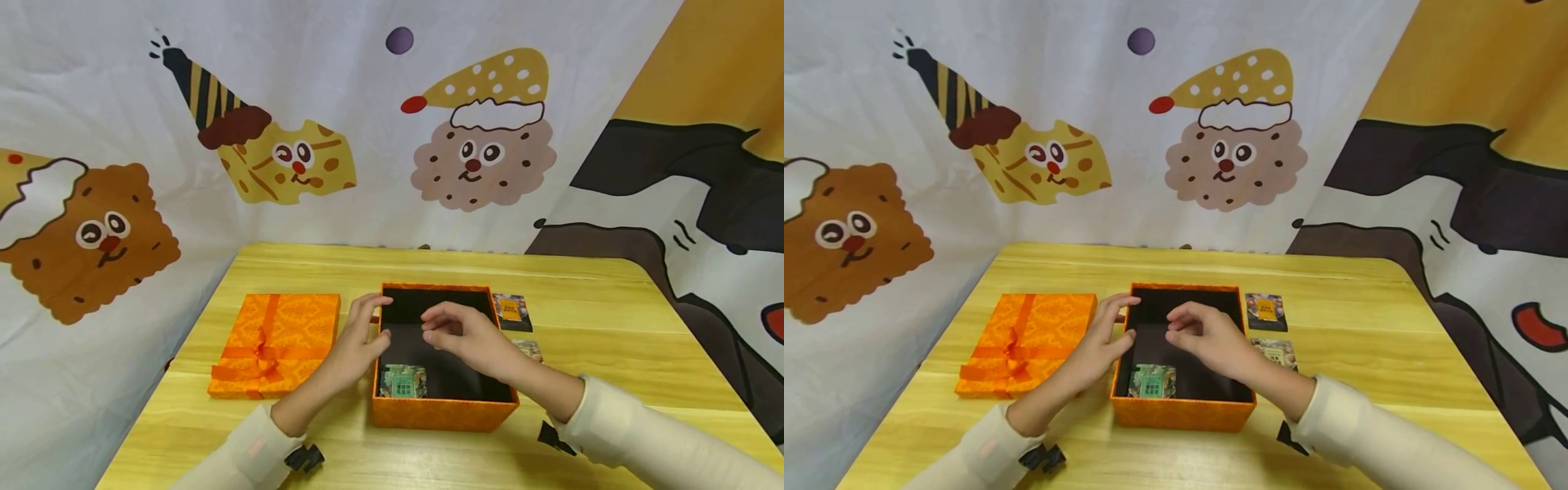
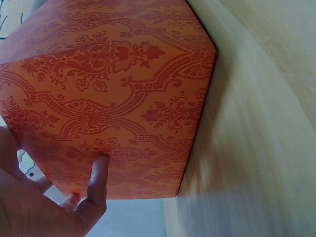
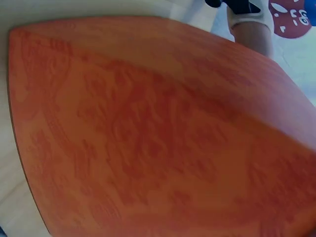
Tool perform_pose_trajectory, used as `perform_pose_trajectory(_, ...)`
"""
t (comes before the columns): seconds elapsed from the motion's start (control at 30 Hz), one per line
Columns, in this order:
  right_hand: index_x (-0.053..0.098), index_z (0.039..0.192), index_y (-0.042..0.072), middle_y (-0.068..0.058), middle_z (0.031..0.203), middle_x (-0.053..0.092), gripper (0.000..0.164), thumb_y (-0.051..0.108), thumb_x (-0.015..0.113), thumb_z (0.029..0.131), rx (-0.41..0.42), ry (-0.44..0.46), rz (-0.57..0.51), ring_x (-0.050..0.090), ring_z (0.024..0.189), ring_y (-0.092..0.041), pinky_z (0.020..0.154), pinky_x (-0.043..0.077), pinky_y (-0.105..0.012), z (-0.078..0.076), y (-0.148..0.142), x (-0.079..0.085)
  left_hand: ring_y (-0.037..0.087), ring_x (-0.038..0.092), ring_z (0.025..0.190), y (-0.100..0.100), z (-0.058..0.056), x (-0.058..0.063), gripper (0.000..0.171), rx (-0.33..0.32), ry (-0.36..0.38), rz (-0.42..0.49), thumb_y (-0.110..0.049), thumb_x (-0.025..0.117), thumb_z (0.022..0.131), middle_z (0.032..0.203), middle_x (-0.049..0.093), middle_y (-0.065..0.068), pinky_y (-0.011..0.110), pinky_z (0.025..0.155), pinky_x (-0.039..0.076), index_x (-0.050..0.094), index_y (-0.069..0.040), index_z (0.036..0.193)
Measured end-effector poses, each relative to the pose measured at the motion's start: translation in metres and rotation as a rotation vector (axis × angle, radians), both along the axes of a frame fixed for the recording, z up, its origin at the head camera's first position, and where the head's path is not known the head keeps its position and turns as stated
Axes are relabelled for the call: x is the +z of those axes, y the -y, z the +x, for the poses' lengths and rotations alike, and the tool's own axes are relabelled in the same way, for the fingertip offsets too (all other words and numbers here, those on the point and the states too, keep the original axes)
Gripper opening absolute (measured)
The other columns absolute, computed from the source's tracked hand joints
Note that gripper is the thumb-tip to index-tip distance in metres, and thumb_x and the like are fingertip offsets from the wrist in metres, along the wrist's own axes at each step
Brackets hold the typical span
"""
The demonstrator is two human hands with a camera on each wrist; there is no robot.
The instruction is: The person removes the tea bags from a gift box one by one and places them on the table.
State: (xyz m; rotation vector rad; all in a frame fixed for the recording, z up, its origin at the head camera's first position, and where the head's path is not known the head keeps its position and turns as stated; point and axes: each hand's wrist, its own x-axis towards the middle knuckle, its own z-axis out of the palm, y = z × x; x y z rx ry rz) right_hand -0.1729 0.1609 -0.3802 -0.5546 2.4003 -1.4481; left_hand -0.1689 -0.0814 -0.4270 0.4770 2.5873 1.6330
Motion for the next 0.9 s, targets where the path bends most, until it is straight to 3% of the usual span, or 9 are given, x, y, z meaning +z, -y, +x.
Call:
perform_pose_trajectory(0.27, 0.066, 0.127, 0.002, -0.015, 0.118, 0.068, 0.033, 0.021, 0.068, 0.1, 0.086, 0.062, 0.047, 0.069, 0.103, -0.023, 0.09, 0.057, -0.036, -0.005, 0.01, -0.007, 0.036, 0.049, 0.128, 0.0, 0.0, 0.001, 0.056, -0.002, -0.001, -0.003, -0.015, 0.06, 0.098, 0.164, 0.024, 0.011, 0.059, 0.103, 0.045, 0.043, -0.018, 0.151)
perform_pose_trajectory(0.6, 0.064, 0.137, 0.007, -0.01, 0.143, 0.061, 0.042, 0.027, 0.065, 0.1, 0.375, 0.169, 0.325, 0.053, 0.135, -0.035, 0.109, 0.043, -0.057, -0.005, 0.019, -0.009, 0.033, 0.049, 0.126, 0.001, -0.001, -0.001, 0.055, -0.007, -0.01, -0.006, -0.014, 0.06, 0.098, 0.164, 0.025, 0.009, 0.057, 0.1, 0.045, 0.044, -0.019, 0.15)
perform_pose_trajectory(0.73, 0.061, 0.142, 0.011, -0.011, 0.152, 0.053, 0.043, 0.027, 0.062, 0.102, 0.445, 0.187, 0.427, 0.047, 0.141, -0.033, 0.113, 0.039, -0.056, -0.001, 0.023, -0.007, 0.034, 0.049, 0.128, 0.001, -0.001, -0.001, 0.055, -0.01, -0.008, -0.005, -0.015, 0.059, 0.098, 0.165, 0.024, 0.01, 0.057, 0.099, 0.045, 0.044, -0.019, 0.151)
perform_pose_trajectory(0.9, 0.061, 0.142, 0.015, -0.006, 0.147, 0.058, 0.04, 0.026, 0.06, 0.104, 0.505, 0.156, 0.533, 0.056, 0.132, -0.025, 0.108, 0.045, -0.047, 0.002, 0.025, -0.009, 0.033, 0.049, 0.128, 0.002, -0.002, -0.002, 0.055, -0.014, -0.01, -0.007, -0.016, 0.059, 0.099, 0.165, 0.024, 0.011, 0.056, 0.099, 0.046, 0.043, -0.019, 0.151)
